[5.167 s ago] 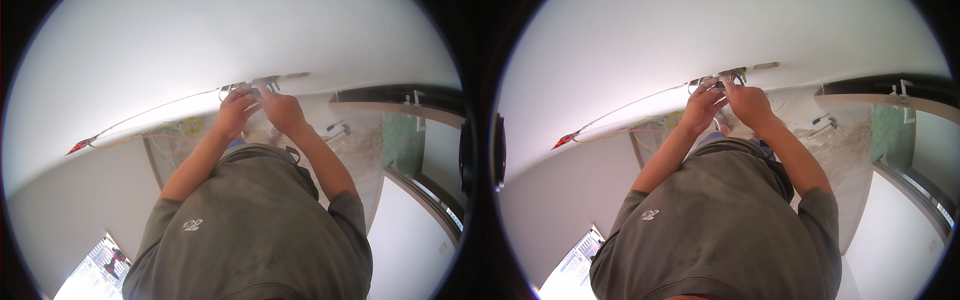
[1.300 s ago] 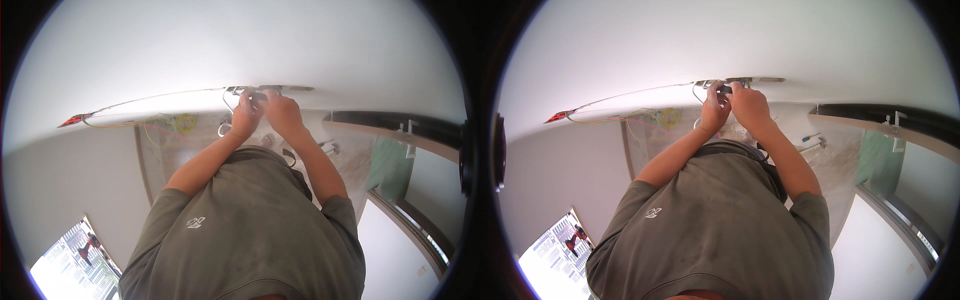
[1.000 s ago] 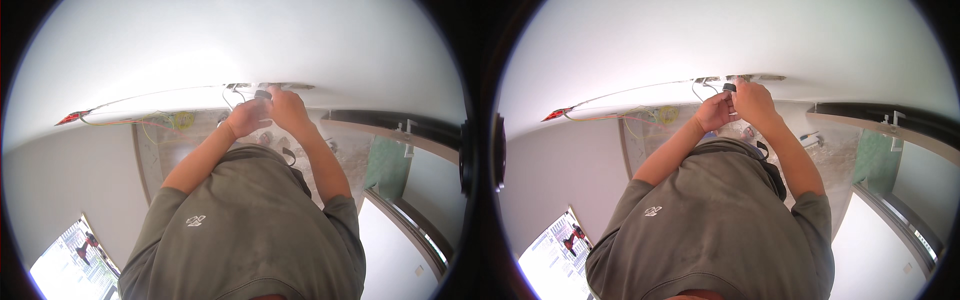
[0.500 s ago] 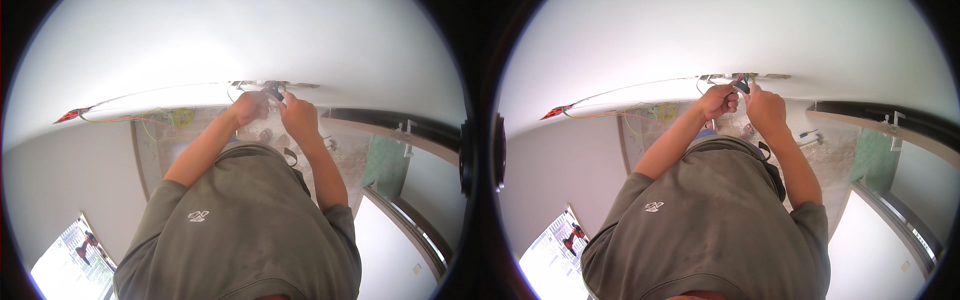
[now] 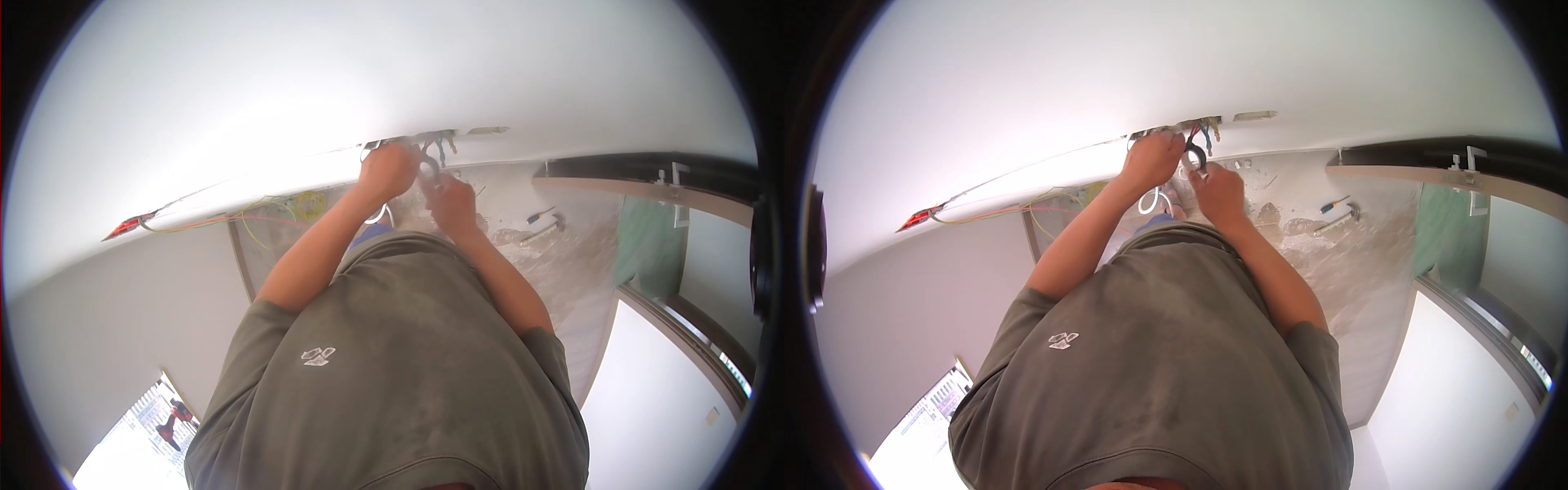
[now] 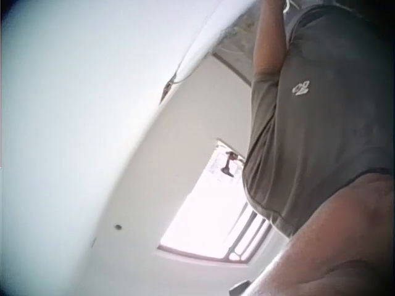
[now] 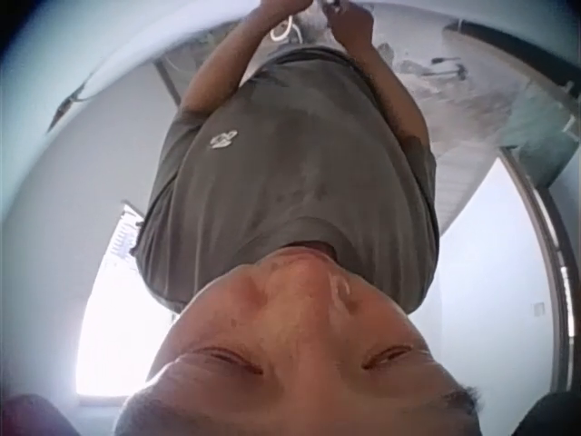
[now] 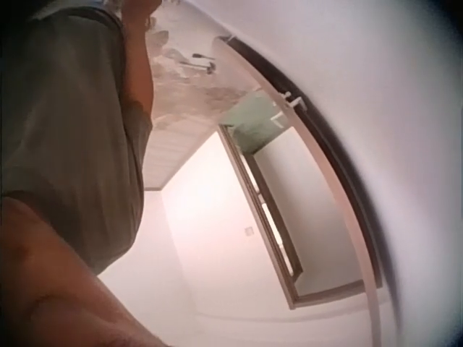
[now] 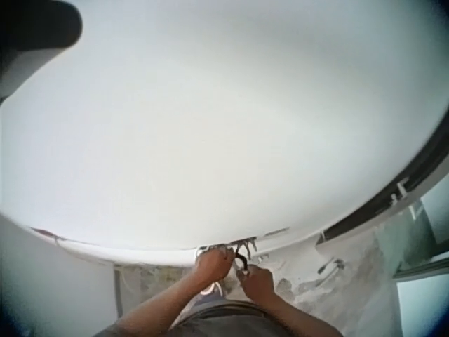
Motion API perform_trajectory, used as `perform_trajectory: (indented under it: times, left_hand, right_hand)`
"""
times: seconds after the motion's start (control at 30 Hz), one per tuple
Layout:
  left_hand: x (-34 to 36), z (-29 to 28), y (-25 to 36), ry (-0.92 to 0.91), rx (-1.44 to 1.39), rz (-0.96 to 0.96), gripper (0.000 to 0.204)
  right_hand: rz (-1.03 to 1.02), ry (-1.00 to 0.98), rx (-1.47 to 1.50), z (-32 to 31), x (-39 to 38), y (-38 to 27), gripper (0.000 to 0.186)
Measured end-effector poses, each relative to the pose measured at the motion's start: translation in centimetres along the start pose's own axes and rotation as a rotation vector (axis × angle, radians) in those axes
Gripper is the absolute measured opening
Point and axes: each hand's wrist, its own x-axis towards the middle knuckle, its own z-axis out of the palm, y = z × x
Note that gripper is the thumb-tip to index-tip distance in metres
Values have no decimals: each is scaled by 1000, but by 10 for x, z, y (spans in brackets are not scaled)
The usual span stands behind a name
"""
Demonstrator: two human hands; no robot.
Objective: Install and connect electrical wiring and components in a wall-mounted electrical box.
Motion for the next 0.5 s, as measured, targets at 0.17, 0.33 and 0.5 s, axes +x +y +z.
perform_trajectory:
  times: [0.17, 0.33, 0.5]
  left_hand:
    - [-23, -2, -17, -36, -253, -89, 38]
    - [-6, 25, -42, -237, -1033, -117, 34]
    - [-7, 23, -40, -145, -1148, -154, 36]
  right_hand:
    - [340, -236, 502, -3, 9, -19, 41]
    - [411, -562, 563, -19, 21, -18, 43]
    - [376, -375, 848, -23, 17, -30, 38]
